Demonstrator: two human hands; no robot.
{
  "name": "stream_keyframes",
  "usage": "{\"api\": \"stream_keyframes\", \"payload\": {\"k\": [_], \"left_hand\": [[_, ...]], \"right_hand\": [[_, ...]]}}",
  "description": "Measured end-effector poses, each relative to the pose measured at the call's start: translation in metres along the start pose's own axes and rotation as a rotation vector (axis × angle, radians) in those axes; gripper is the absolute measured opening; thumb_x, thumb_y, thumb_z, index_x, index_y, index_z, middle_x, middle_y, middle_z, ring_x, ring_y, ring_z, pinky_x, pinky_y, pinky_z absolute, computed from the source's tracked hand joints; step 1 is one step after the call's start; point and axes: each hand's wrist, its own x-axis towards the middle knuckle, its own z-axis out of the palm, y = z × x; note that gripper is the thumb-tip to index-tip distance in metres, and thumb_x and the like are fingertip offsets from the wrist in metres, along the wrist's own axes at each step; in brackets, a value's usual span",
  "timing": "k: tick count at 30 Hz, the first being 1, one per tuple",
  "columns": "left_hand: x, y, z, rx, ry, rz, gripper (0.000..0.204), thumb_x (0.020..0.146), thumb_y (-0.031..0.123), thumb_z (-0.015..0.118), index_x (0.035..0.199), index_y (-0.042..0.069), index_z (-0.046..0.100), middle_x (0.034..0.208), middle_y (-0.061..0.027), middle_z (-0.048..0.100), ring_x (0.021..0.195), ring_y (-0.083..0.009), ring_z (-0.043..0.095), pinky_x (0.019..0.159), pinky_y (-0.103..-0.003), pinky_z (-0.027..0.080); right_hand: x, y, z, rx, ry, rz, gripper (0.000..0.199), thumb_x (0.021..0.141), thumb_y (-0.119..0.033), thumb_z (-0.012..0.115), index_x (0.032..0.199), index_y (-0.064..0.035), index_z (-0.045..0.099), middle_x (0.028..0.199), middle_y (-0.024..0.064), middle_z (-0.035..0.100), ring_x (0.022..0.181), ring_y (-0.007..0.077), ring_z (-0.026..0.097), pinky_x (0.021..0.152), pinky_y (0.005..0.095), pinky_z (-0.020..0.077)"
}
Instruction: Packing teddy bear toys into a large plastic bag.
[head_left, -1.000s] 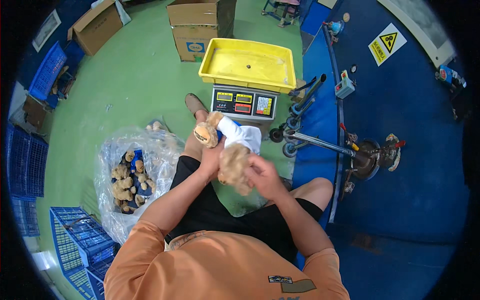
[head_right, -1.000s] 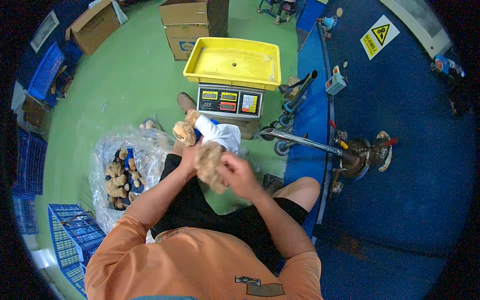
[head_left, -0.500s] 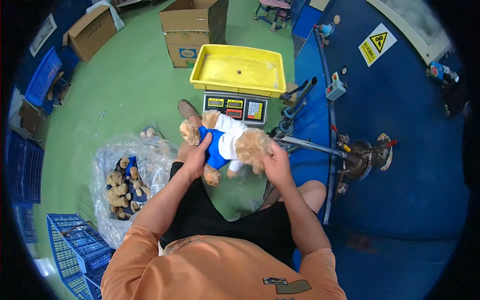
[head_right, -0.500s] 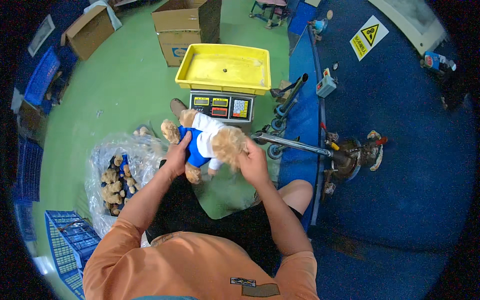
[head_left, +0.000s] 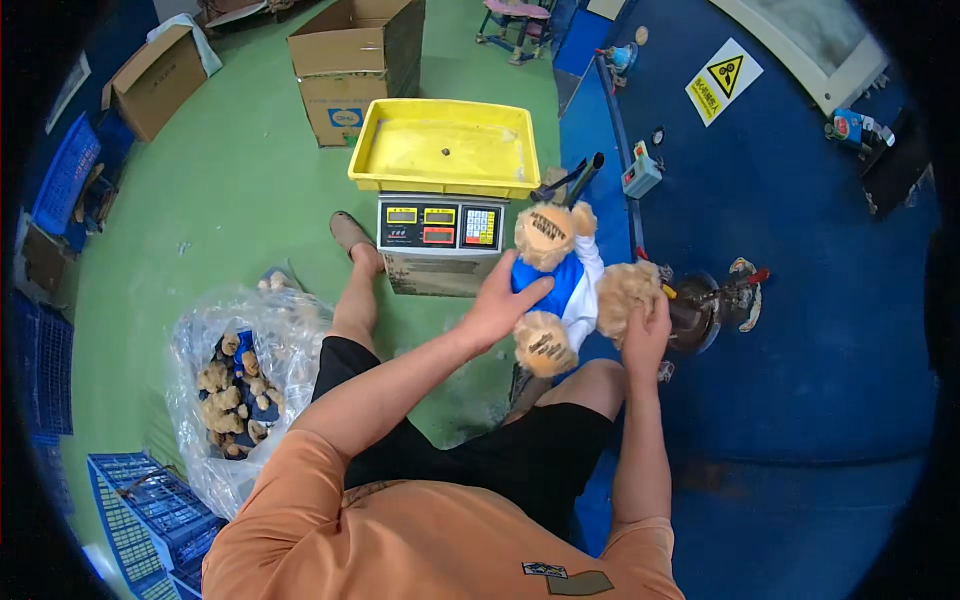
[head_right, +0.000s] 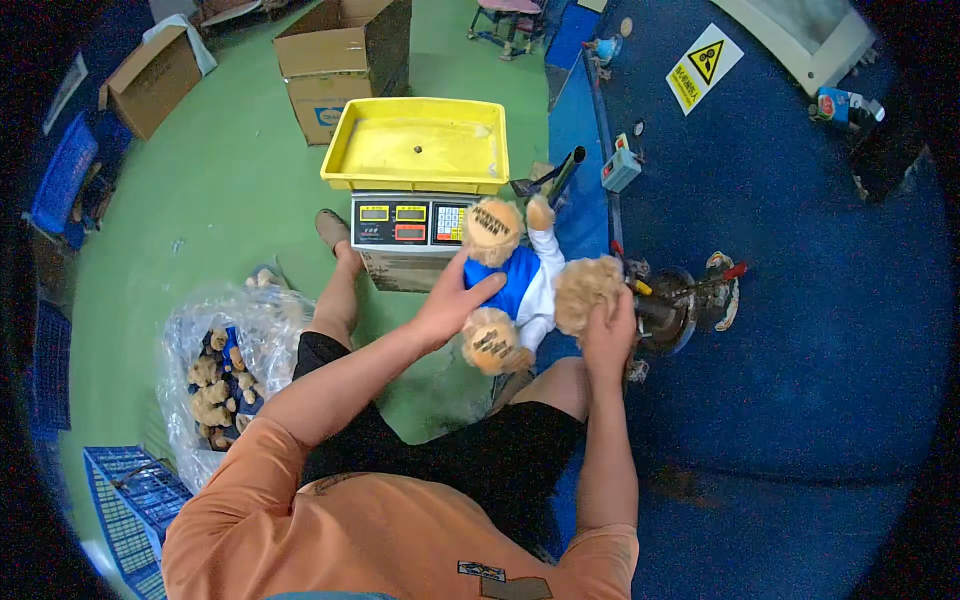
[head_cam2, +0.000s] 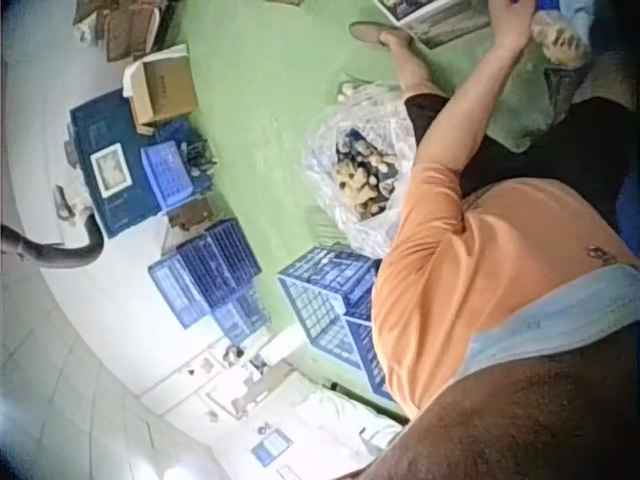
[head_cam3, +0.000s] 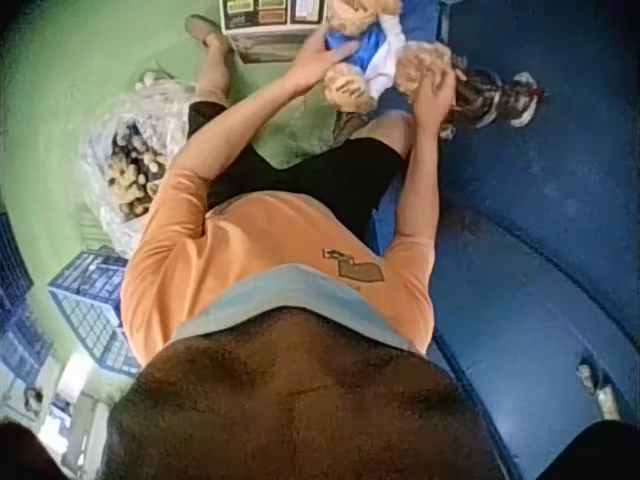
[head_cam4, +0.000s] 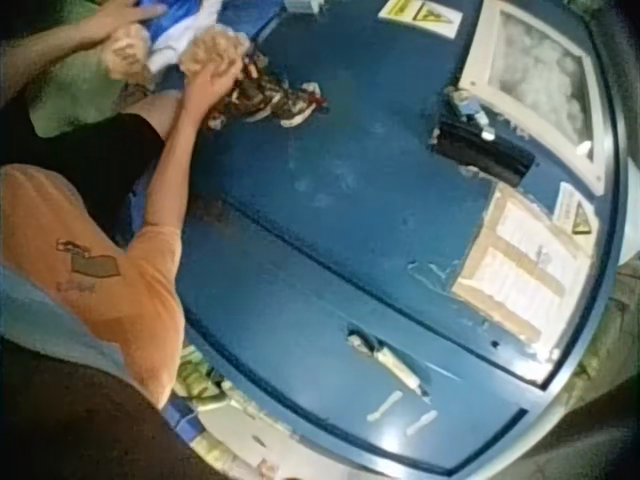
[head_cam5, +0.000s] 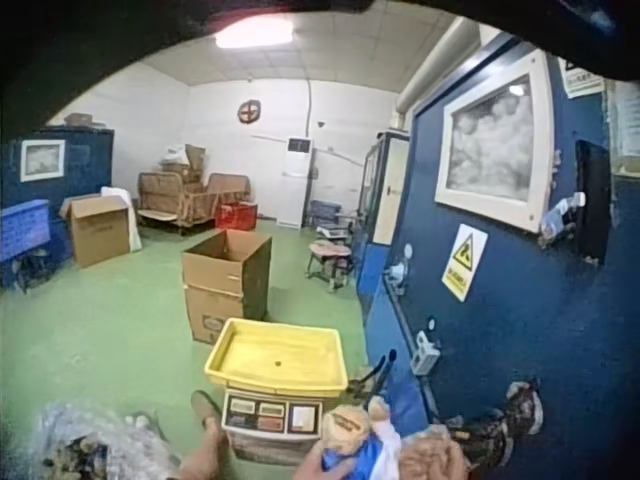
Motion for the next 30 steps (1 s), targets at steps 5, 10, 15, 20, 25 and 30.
{"api": "stream_keyframes", "payload": {"k": [5, 10, 15, 20, 25, 30], "left_hand": [[-0.031, -0.016, -0.026, 0.006, 0.191, -0.060, 0.044, 0.092, 0.021, 0.061, 0.127, -0.001, 0.046, 0.109, -0.0129, 0.060, 0.093, -0.0176, 0.059, 0.082, -0.032, 0.050], [-0.024, -0.025, 0.005, -0.012, 0.032, -0.271, 0.038, 0.093, 0.027, 0.061, 0.119, 0.000, 0.055, 0.105, -0.0100, 0.063, 0.092, -0.0174, 0.059, 0.079, -0.031, 0.050], [-0.010, -0.005, 0.027, -0.263, 0.248, -0.071, 0.042, 0.091, 0.031, 0.064, 0.117, -0.001, 0.057, 0.104, -0.0090, 0.062, 0.086, -0.0132, 0.056, 0.080, -0.027, 0.049], [-0.008, 0.001, -0.005, -0.101, 0.242, -0.155, 0.043, 0.092, 0.031, 0.063, 0.116, -0.004, 0.056, 0.099, -0.0095, 0.062, 0.080, -0.0113, 0.055, 0.073, -0.025, 0.049], [-0.015, -0.002, -0.028, -0.378, 0.018, -0.328, 0.051, 0.090, 0.028, 0.066, 0.125, -0.005, 0.047, 0.106, -0.0128, 0.061, 0.087, -0.0153, 0.059, 0.079, -0.028, 0.051], [0.010, 0.036, -0.039, -0.435, -0.106, -0.371, 0.060, 0.086, 0.018, 0.071, 0.133, -0.005, 0.040, 0.118, -0.0177, 0.058, 0.101, -0.0201, 0.059, 0.087, -0.032, 0.051]], "right_hand": [[-0.005, -0.024, 0.021, -0.259, -0.080, -0.118, 0.030, 0.085, -0.004, 0.048, 0.115, -0.0014, 0.055, 0.096, 0.0156, 0.065, 0.076, 0.0263, 0.061, 0.069, 0.0369, 0.0487], [0.012, 0.000, -0.008, -0.477, 0.047, -0.195, 0.026, 0.088, -0.009, 0.047, 0.111, -0.0029, 0.056, 0.086, 0.0188, 0.065, 0.068, 0.0338, 0.061, 0.063, 0.0427, 0.0463], [0.012, 0.008, -0.013, -0.542, 0.100, -0.232, 0.022, 0.089, -0.011, 0.048, 0.108, -0.0023, 0.054, 0.083, 0.0193, 0.065, 0.068, 0.0371, 0.060, 0.062, 0.0460, 0.0446], [-0.001, -0.006, 0.014, -0.539, 0.040, -0.194, 0.021, 0.089, -0.011, 0.049, 0.107, -0.0016, 0.054, 0.084, 0.0201, 0.065, 0.068, 0.0370, 0.060, 0.062, 0.0459, 0.0440], [-0.006, -0.005, 0.024, -0.374, 0.019, -0.203, 0.022, 0.088, -0.010, 0.049, 0.107, -0.0007, 0.053, 0.086, 0.0210, 0.064, 0.069, 0.0364, 0.059, 0.063, 0.0446, 0.0439], [-0.004, -0.003, 0.025, -0.305, -0.013, -0.185, 0.024, 0.088, -0.009, 0.048, 0.110, 0.0001, 0.053, 0.090, 0.0205, 0.064, 0.072, 0.0343, 0.059, 0.066, 0.0417, 0.0451]]}}
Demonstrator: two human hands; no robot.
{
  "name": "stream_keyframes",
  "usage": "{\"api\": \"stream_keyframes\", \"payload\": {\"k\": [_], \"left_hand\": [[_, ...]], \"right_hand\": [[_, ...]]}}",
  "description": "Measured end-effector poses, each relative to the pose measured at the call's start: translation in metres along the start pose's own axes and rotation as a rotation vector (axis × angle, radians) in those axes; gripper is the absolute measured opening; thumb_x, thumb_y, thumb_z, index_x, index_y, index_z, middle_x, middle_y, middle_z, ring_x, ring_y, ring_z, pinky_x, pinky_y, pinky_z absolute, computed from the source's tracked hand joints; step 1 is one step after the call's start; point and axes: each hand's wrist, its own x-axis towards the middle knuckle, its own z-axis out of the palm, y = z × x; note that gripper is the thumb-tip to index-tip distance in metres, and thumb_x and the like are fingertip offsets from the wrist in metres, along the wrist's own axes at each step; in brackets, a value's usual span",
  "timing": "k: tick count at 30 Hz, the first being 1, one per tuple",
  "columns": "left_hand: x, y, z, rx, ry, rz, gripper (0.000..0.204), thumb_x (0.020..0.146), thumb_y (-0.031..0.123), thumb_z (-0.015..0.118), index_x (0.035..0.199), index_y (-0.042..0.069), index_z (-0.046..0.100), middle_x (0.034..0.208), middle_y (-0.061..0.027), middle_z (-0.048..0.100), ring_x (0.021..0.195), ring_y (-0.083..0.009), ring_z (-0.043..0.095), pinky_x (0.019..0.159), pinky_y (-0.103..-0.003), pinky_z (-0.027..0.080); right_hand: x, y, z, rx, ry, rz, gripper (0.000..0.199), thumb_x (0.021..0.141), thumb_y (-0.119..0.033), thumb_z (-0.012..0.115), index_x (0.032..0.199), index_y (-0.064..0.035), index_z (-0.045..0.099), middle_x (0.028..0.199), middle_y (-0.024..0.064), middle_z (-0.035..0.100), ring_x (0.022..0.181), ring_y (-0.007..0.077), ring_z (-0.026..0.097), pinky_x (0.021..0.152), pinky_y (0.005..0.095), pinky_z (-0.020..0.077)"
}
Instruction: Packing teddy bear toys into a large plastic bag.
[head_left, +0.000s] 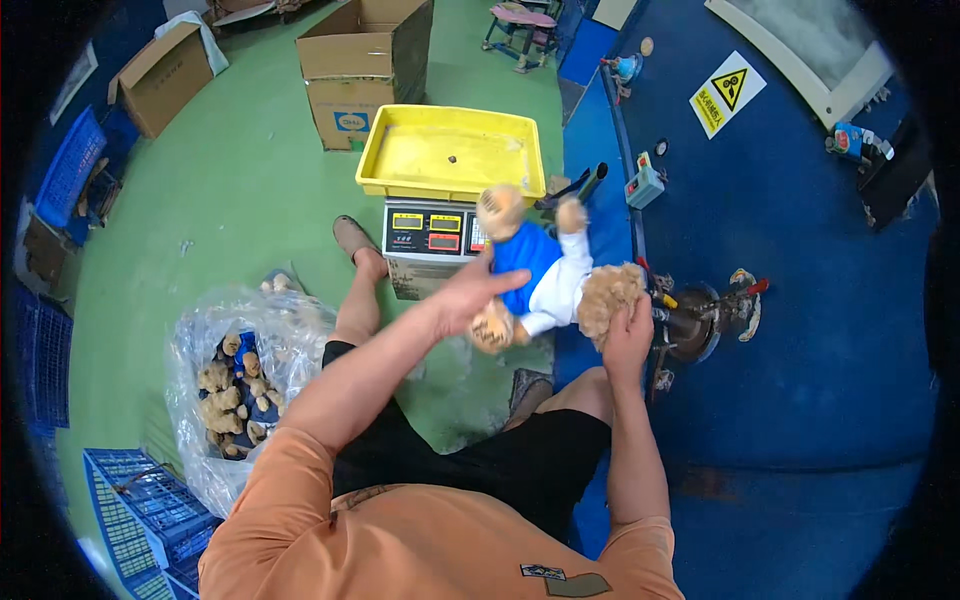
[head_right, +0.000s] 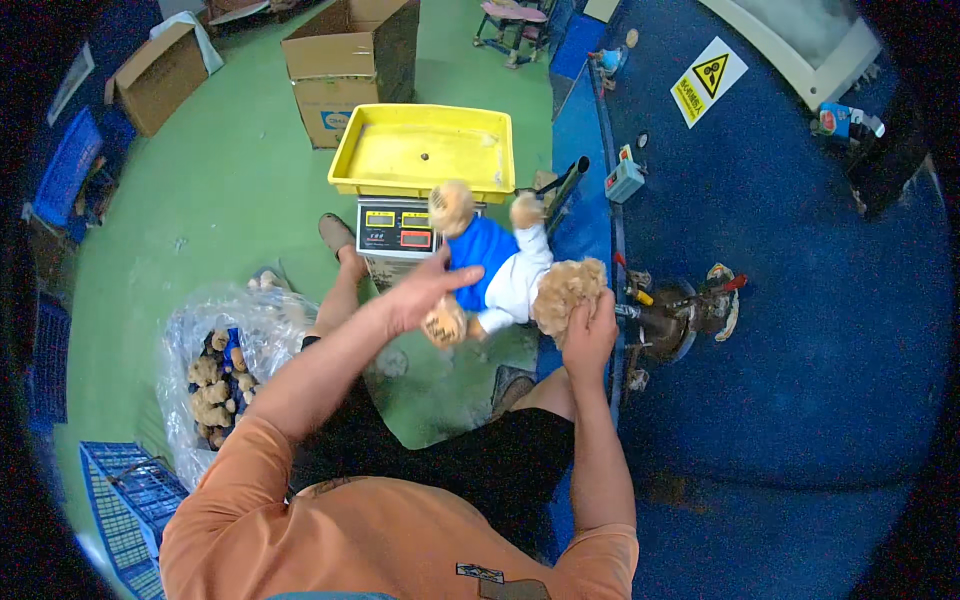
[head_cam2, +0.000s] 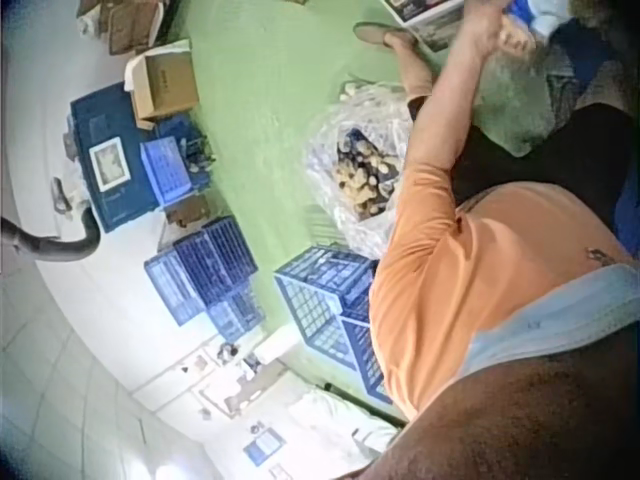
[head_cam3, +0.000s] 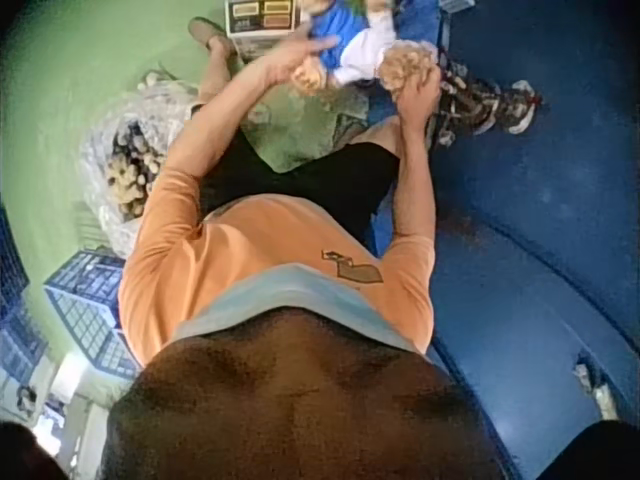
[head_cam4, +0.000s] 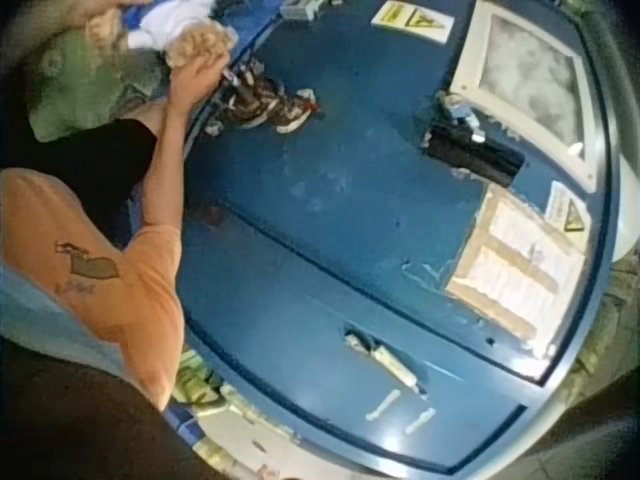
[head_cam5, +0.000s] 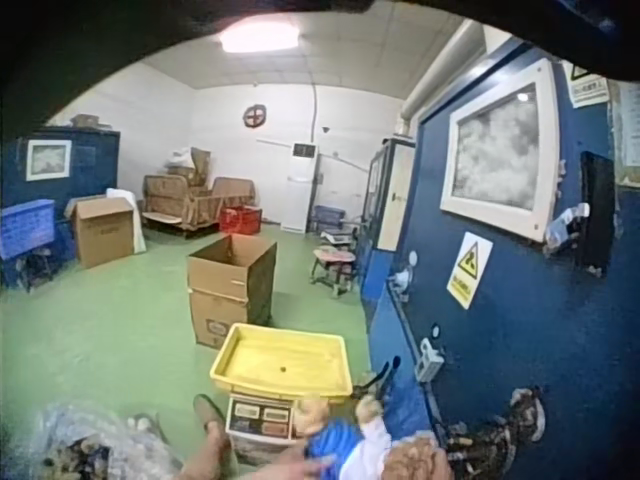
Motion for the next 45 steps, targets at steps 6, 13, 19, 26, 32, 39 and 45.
{"api": "stream_keyframes", "payload": {"k": [6, 13, 19, 26, 32, 39, 45], "left_hand": [[-0.004, 0.020, 0.021, 0.706, -0.076, 0.285, 0.062, 0.084, 0.011, 0.070, 0.134, -0.007, 0.038, 0.124, -0.0198, 0.054, 0.107, -0.0206, 0.056, 0.089, -0.032, 0.051], [-0.030, -0.022, -0.011, 0.495, 0.086, 0.139, 0.067, 0.081, 0.010, 0.074, 0.136, -0.006, 0.038, 0.124, -0.0172, 0.056, 0.107, -0.0207, 0.057, 0.093, -0.032, 0.049], [-0.025, -0.004, 0.002, 0.295, 0.237, 0.066, 0.055, 0.081, 0.013, 0.075, 0.127, -0.005, 0.050, 0.117, -0.0142, 0.061, 0.099, -0.0188, 0.061, 0.087, -0.030, 0.052], [-0.028, -0.026, -0.012, 0.241, 0.308, 0.164, 0.045, 0.083, 0.017, 0.074, 0.119, -0.005, 0.058, 0.112, -0.0123, 0.064, 0.093, -0.0175, 0.063, 0.083, -0.029, 0.053], [-0.047, -0.048, 0.006, 0.104, 0.410, 0.125, 0.045, 0.083, 0.017, 0.074, 0.119, -0.005, 0.057, 0.110, -0.0115, 0.065, 0.090, -0.0168, 0.062, 0.082, -0.028, 0.053], [-0.033, -0.016, -0.002, 0.311, 0.284, 0.230, 0.047, 0.083, 0.016, 0.073, 0.121, -0.006, 0.055, 0.113, -0.0124, 0.064, 0.093, -0.0175, 0.062, 0.083, -0.027, 0.053], [-0.034, -0.014, -0.009, 0.356, 0.292, 0.289, 0.047, 0.084, 0.015, 0.073, 0.122, -0.005, 0.055, 0.113, -0.0132, 0.064, 0.095, -0.0178, 0.062, 0.083, -0.028, 0.053]], "right_hand": [[0.001, 0.004, -0.004, 0.154, -0.053, 0.054, 0.030, 0.088, -0.007, 0.047, 0.117, 0.0009, 0.053, 0.099, 0.0167, 0.064, 0.080, 0.0283, 0.060, 0.073, 0.0364, 0.0474], [0.002, -0.008, -0.008, 0.351, -0.196, 0.079, 0.032, 0.090, -0.010, 0.052, 0.121, 0.0015, 0.053, 0.103, 0.0125, 0.064, 0.088, 0.0219, 0.060, 0.078, 0.0325, 0.0485], [0.015, -0.037, -0.005, 0.344, -0.257, 0.226, 0.028, 0.092, -0.013, 0.057, 0.115, 0.0019, 0.056, 0.100, 0.0113, 0.065, 0.086, 0.0179, 0.060, 0.077, 0.0295, 0.0490], [0.017, -0.045, 0.002, 0.415, -0.257, 0.276, 0.021, 0.092, -0.010, 0.057, 0.109, 0.0020, 0.059, 0.097, 0.0103, 0.066, 0.081, 0.0150, 0.060, 0.074, 0.0275, 0.0494], [0.020, -0.052, 0.003, 0.336, -0.270, 0.274, 0.019, 0.093, -0.010, 0.056, 0.107, 0.0016, 0.059, 0.096, 0.0099, 0.066, 0.080, 0.0142, 0.059, 0.074, 0.0273, 0.0492], [0.019, -0.043, 0.004, 0.356, -0.231, 0.251, 0.019, 0.093, -0.012, 0.056, 0.106, 0.0015, 0.059, 0.095, 0.0091, 0.066, 0.080, 0.0145, 0.059, 0.074, 0.0273, 0.0488], [0.020, -0.043, 0.007, 0.417, -0.238, 0.243, 0.021, 0.093, -0.015, 0.056, 0.106, 0.0016, 0.059, 0.095, 0.0098, 0.065, 0.079, 0.0159, 0.059, 0.073, 0.0286, 0.0483]]}}
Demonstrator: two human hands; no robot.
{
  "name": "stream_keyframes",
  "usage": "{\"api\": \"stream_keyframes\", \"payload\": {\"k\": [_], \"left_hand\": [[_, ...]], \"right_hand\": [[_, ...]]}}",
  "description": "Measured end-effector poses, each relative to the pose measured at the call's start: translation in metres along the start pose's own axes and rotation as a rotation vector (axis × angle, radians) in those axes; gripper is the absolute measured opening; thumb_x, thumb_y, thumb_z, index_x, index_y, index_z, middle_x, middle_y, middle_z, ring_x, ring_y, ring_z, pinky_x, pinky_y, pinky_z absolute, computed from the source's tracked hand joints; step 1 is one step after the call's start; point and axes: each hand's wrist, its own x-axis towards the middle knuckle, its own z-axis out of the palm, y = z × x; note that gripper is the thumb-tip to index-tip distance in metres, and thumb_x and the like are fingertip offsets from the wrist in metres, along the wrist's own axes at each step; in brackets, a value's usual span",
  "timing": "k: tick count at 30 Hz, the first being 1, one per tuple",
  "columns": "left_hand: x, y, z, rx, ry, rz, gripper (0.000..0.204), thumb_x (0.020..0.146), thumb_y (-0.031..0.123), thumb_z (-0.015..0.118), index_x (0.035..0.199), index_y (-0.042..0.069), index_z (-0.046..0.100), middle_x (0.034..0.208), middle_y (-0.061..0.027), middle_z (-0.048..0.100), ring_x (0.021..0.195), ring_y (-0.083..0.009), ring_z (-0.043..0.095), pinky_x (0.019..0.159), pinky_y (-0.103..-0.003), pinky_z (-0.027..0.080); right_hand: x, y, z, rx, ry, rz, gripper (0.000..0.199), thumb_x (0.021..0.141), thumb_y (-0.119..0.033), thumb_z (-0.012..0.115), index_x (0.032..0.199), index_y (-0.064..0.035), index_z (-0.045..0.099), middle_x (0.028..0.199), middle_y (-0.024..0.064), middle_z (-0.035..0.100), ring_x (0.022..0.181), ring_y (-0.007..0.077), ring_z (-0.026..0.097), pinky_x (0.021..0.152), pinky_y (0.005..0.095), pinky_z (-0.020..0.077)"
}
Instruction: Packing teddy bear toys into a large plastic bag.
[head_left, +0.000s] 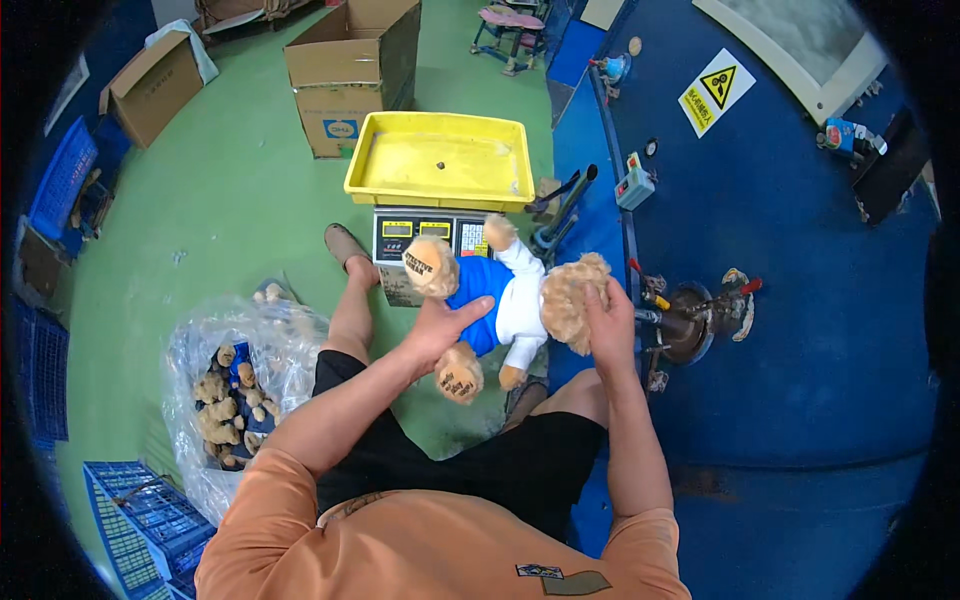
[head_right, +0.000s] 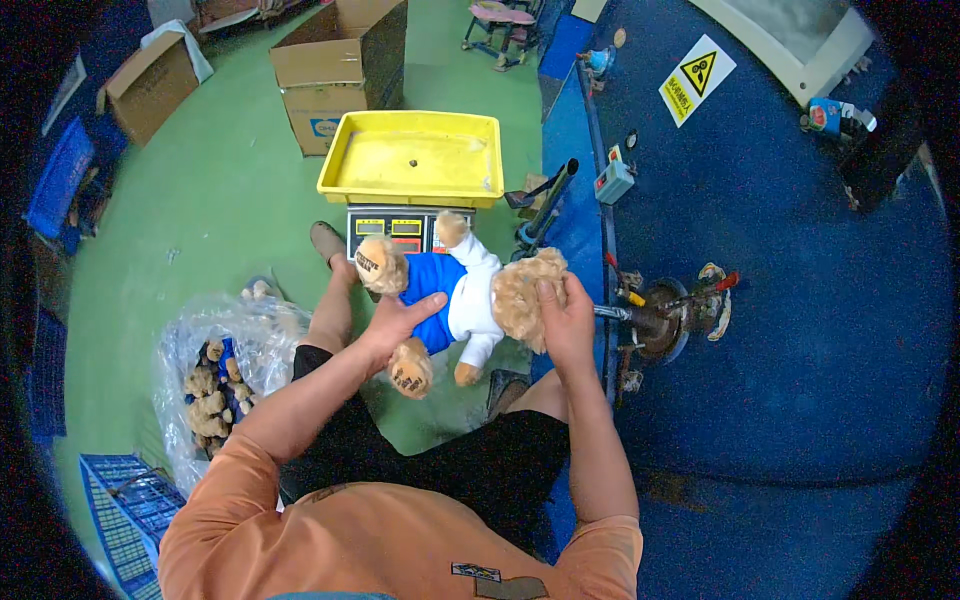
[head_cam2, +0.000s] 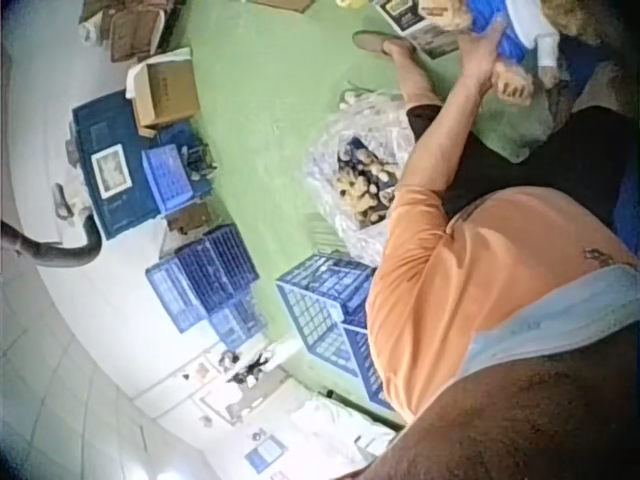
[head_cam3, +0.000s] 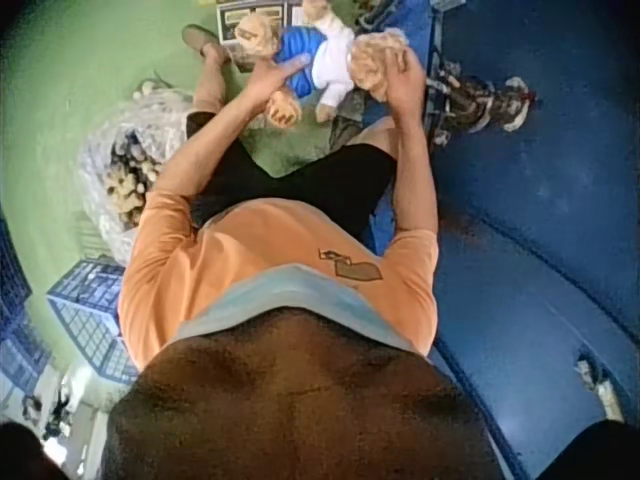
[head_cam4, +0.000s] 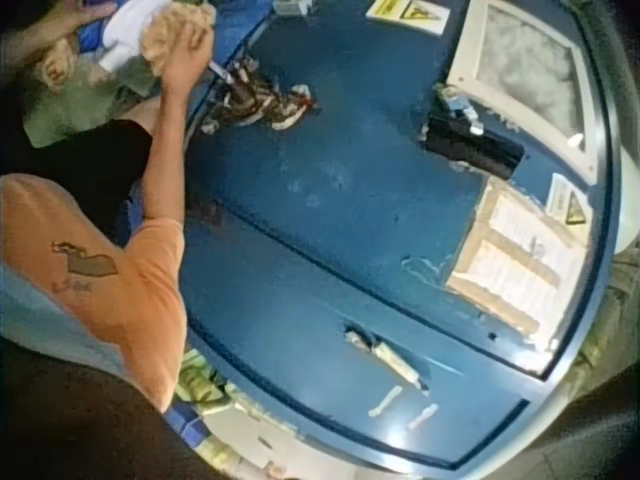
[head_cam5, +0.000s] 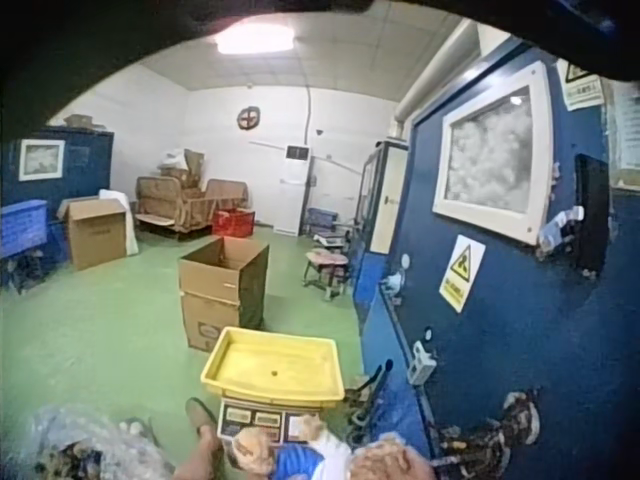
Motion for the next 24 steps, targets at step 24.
{"api": "stream_keyframes", "payload": {"k": [24], "left_hand": [[-0.018, 0.000, 0.036, 0.552, -0.092, 0.459, 0.058, 0.085, 0.010, 0.061, 0.137, -0.001, 0.038, 0.127, -0.0166, 0.048, 0.096, -0.0228, 0.055, 0.084, -0.033, 0.046]], "right_hand": [[-0.012, -0.008, 0.029, -0.532, 0.082, -0.098, 0.030, 0.089, -0.023, 0.063, 0.108, -0.0004, 0.058, 0.093, 0.0150, 0.067, 0.072, 0.0278, 0.061, 0.066, 0.0373, 0.0484]]}}
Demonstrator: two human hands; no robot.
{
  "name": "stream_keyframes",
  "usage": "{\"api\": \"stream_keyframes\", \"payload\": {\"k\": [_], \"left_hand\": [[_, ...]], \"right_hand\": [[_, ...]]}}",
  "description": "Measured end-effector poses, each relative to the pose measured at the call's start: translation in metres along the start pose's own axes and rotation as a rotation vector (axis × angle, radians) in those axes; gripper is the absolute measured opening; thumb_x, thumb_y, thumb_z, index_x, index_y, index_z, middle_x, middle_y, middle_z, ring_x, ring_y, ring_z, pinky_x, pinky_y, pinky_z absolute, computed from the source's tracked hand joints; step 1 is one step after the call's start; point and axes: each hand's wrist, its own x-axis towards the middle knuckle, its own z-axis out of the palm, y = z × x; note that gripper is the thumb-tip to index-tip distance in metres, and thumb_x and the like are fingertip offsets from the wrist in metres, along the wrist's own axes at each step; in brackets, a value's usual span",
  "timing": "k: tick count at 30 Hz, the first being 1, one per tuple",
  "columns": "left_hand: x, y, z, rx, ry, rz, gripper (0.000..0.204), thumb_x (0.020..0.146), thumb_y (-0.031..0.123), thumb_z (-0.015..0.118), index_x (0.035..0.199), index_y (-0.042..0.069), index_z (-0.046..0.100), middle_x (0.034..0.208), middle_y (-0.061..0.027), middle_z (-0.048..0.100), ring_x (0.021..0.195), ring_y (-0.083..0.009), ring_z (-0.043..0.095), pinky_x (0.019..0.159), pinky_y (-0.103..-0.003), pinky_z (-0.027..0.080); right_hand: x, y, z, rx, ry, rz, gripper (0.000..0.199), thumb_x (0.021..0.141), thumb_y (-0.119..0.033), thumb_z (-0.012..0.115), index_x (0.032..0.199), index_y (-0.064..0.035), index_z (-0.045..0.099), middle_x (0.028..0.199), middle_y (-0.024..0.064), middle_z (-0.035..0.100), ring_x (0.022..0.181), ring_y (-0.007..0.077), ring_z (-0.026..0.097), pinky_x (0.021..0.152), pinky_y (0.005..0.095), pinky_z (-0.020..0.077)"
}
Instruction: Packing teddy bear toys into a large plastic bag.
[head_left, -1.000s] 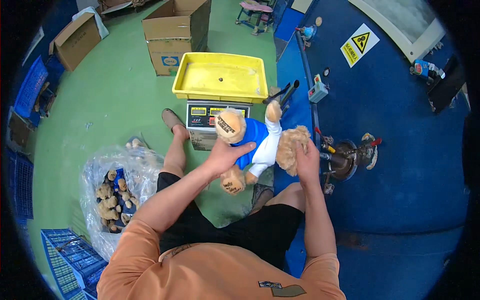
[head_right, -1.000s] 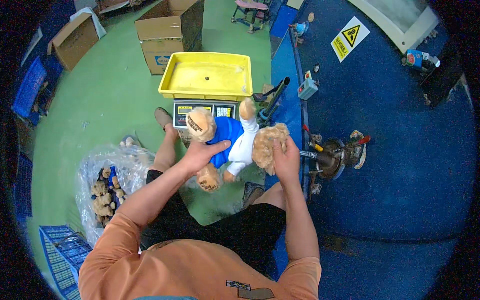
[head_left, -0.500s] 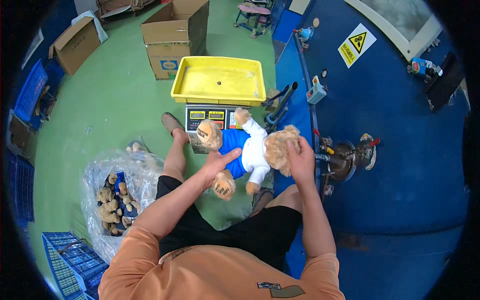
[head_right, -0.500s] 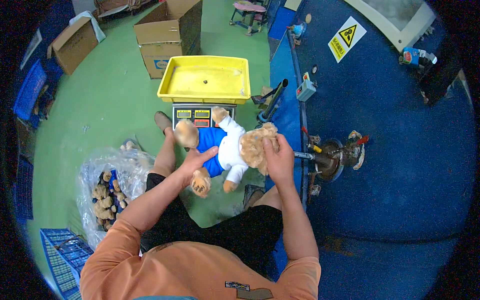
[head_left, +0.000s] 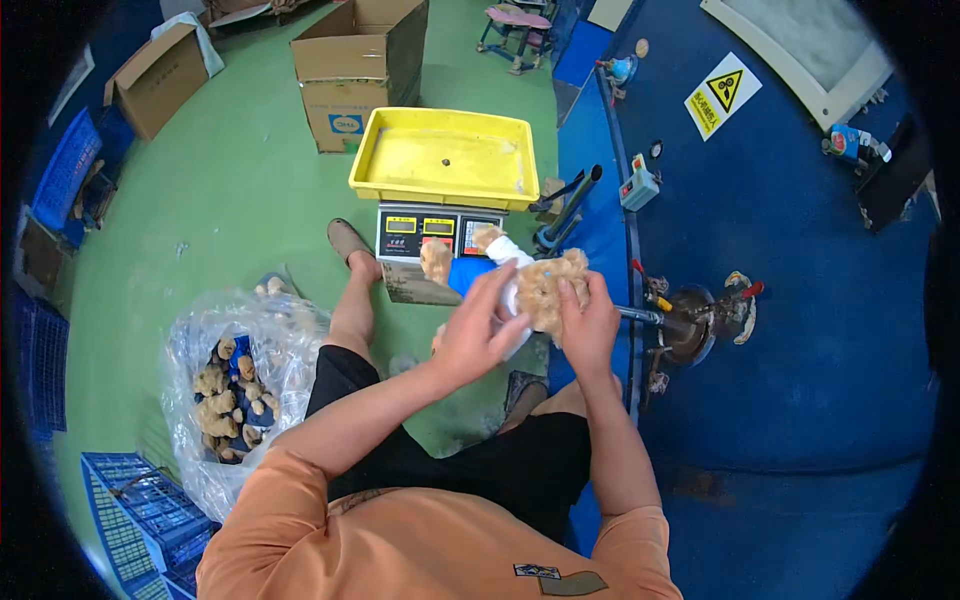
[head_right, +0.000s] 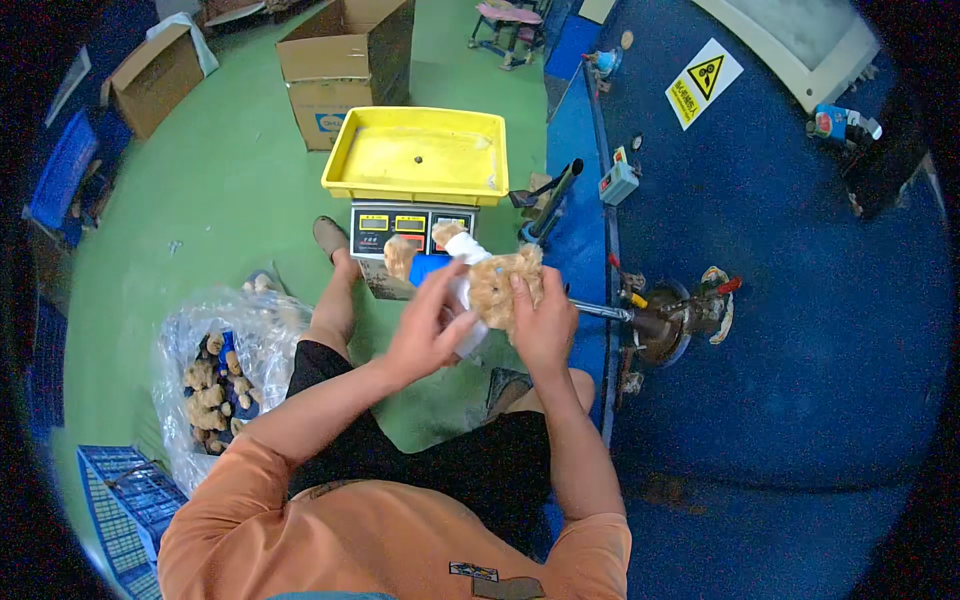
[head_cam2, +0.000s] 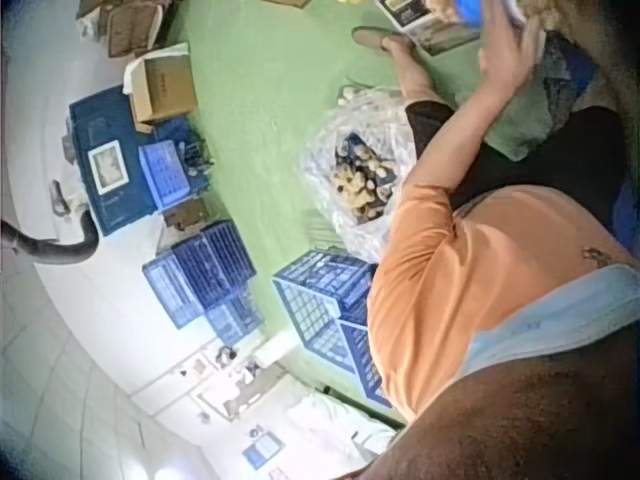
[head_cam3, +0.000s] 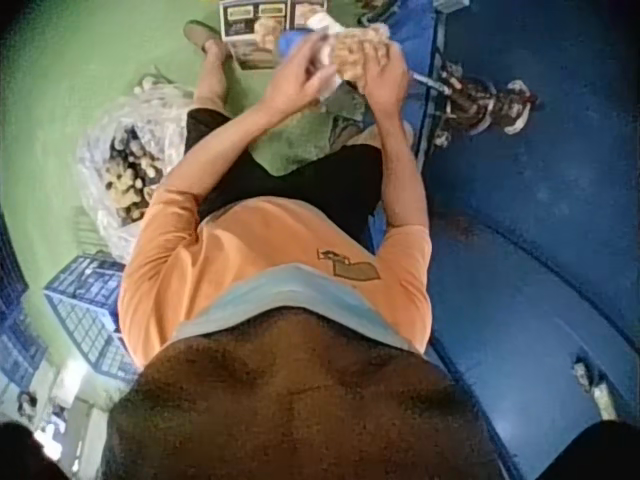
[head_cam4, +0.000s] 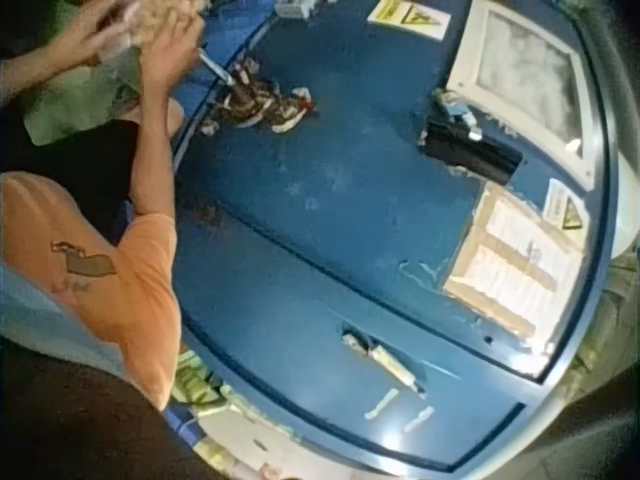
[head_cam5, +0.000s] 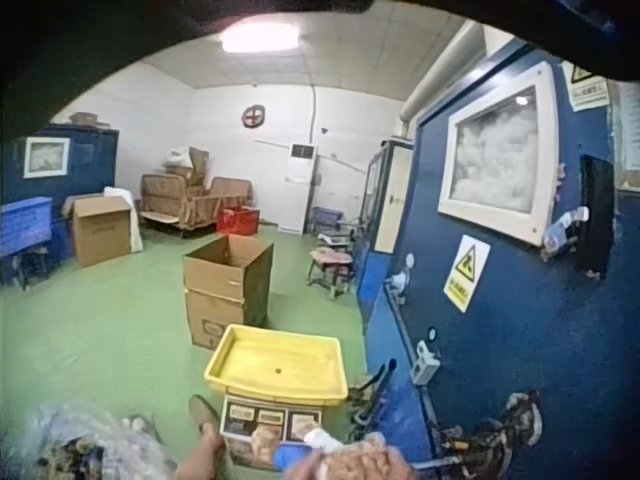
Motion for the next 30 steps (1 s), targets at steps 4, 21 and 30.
{"api": "stream_keyframes", "payload": {"k": [4, 21, 30], "left_hand": [[0.010, -0.042, 0.030, -0.035, 0.221, 0.081, 0.051, 0.090, 0.013, 0.056, 0.136, 0.001, 0.038, 0.125, -0.0172, 0.051, 0.098, -0.0246, 0.056, 0.089, -0.033, 0.046], [0.000, -0.033, 0.047, -0.350, 0.224, 0.005, 0.040, 0.103, 0.028, 0.033, 0.132, 0.002, 0.040, 0.125, -0.0144, 0.048, 0.104, -0.0188, 0.050, 0.093, -0.031, 0.043], [0.013, -0.062, 0.042, -1.038, 0.186, -0.446, 0.037, 0.102, 0.032, 0.037, 0.130, 0.008, 0.040, 0.118, -0.0130, 0.050, 0.099, -0.0197, 0.056, 0.079, -0.033, 0.053]], "right_hand": [[0.000, -0.006, 0.013, 0.050, -0.093, -0.046, 0.027, 0.088, -0.019, 0.063, 0.107, -0.0011, 0.058, 0.095, 0.0140, 0.067, 0.069, 0.0272, 0.061, 0.063, 0.0383, 0.0486], [0.002, 0.010, -0.002, 0.593, -0.237, 0.158, 0.024, 0.091, -0.008, 0.053, 0.114, -0.0017, 0.057, 0.093, 0.0074, 0.062, 0.080, 0.0132, 0.055, 0.073, 0.0245, 0.0476], [0.002, -0.016, 0.013, 0.484, -0.194, 0.154, 0.022, 0.092, -0.010, 0.055, 0.112, 0.0003, 0.055, 0.090, 0.0121, 0.065, 0.071, 0.0144, 0.059, 0.060, 0.0254, 0.0486]]}}
